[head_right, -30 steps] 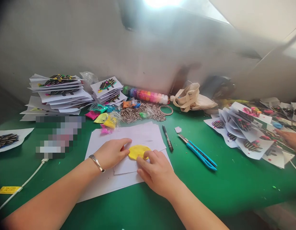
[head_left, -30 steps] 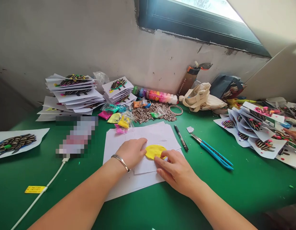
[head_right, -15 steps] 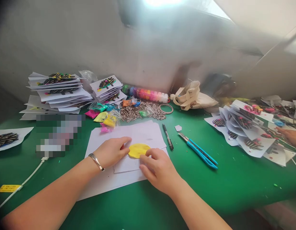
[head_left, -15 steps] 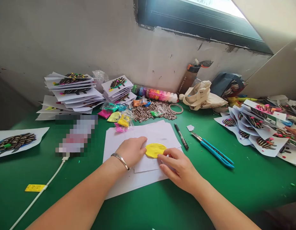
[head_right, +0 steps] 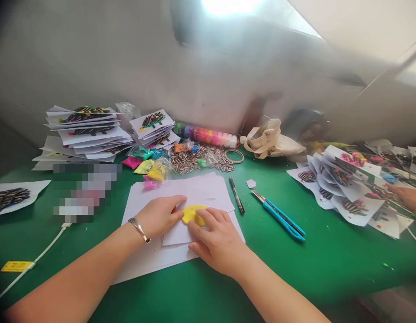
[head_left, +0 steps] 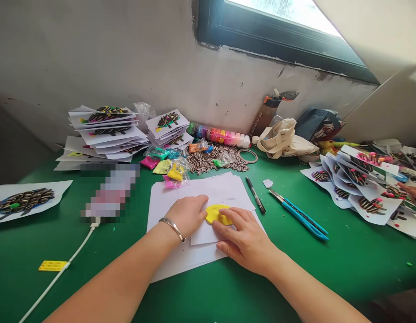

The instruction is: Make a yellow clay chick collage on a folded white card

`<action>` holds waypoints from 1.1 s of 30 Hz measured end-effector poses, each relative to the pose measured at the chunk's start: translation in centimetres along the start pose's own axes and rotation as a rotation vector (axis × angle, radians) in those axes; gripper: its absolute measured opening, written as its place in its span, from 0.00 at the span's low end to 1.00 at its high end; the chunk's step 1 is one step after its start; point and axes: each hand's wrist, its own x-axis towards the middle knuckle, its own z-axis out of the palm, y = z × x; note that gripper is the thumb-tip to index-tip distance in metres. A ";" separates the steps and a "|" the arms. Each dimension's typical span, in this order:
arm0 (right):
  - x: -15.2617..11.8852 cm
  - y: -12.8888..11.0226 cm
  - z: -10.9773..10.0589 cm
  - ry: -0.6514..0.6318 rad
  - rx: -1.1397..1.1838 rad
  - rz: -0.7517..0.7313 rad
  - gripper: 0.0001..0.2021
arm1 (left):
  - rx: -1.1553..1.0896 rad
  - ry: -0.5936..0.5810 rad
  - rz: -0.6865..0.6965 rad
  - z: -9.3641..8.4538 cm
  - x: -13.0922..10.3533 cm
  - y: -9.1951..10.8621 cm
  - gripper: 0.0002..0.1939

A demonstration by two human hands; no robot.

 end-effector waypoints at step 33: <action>1.9 -0.2 -0.3 -0.126 -0.121 -0.021 0.25 | -0.017 0.048 0.053 0.8 0.0 -0.7 0.12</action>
